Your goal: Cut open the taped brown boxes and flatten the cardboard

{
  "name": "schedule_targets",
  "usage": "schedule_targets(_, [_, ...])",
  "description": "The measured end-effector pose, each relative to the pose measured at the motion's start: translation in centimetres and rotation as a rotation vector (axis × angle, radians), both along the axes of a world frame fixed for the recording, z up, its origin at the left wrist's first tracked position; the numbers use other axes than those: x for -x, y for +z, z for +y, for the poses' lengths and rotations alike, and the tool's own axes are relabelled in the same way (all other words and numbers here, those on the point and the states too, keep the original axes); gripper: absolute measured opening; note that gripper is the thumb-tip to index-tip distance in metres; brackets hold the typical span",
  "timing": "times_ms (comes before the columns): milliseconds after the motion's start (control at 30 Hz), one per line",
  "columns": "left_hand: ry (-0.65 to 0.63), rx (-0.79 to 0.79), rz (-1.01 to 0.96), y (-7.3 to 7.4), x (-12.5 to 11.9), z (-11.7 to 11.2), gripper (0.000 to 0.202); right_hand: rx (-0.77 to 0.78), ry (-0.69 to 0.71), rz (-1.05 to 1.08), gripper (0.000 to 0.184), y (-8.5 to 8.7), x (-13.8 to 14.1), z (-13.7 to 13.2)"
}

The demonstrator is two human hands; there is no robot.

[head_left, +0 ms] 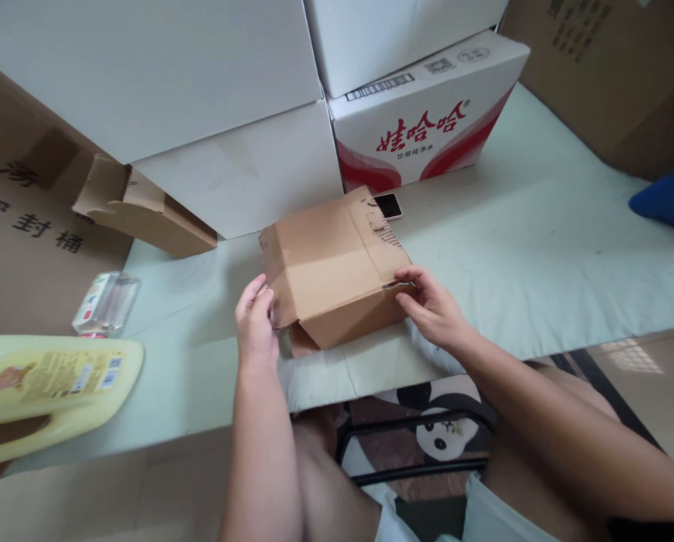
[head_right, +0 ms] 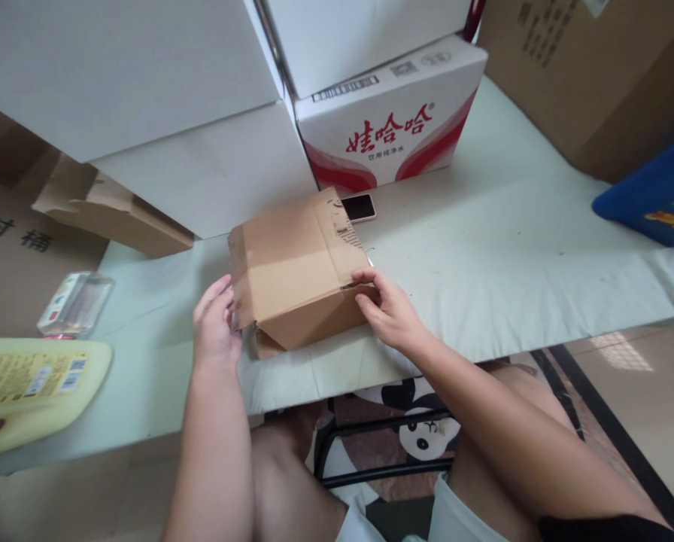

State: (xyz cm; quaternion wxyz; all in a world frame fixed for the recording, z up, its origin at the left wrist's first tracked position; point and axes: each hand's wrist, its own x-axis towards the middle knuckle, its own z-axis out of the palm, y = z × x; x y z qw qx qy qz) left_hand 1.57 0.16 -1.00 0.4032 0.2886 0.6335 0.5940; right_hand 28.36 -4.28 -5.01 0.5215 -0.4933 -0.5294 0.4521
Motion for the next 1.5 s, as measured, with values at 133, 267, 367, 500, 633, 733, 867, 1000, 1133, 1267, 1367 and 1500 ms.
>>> schedule_targets(133, [0.034,0.035,-0.015,0.1,-0.2,0.1,0.04,-0.005,-0.002,-0.015,0.027,0.1,0.0,-0.1])
schedule_targets(267, [0.064,0.063,-0.034,0.2,-0.5,0.1,0.034,-0.014,-0.008,-0.044,0.026,0.1,0.1,-0.1])
schedule_targets(367, [0.061,0.08,-0.016,0.2,-0.5,0.2,0.032,-0.025,-0.007,-0.052,0.026,0.1,0.2,-0.1])
schedule_targets(500, [0.06,0.079,-0.01,0.1,-0.3,0.2,0.029,-0.021,-0.004,-0.071,0.026,0.3,0.1,-0.2])
schedule_targets(633, [0.064,0.056,-0.01,-0.1,-0.1,0.4,0.026,-0.004,0.005,-0.077,0.025,0.7,0.0,-0.2])
schedule_targets(733, [0.067,0.053,-0.01,-0.2,0.0,0.5,0.026,0.0,0.006,-0.072,0.026,0.9,0.0,-0.2])
schedule_targets(867, [0.079,0.056,-0.018,-0.1,-0.2,0.5,0.026,0.008,0.006,-0.073,0.026,1.0,0.0,-0.3])
schedule_targets(1000, [0.086,0.058,-0.03,0.1,-0.4,0.4,0.025,0.021,0.004,-0.073,0.026,1.0,0.0,-0.3])
schedule_targets(1133, [0.075,0.048,-0.031,0.1,-0.5,0.3,0.025,0.022,0.008,-0.07,0.026,1.0,0.0,-0.3])
schedule_targets(1267, [0.08,0.055,-0.029,0.1,-0.5,0.3,0.025,0.042,0.012,-0.074,0.027,0.9,-0.1,-0.3])
schedule_targets(1367, [0.085,0.064,-0.023,0.2,-0.5,0.2,0.025,0.052,0.01,-0.072,0.027,0.8,-0.1,-0.4])
schedule_targets(1500, [0.08,0.067,-0.003,0.2,-0.6,0.2,0.024,0.047,0.012,-0.078,0.026,0.7,0.0,-0.4])
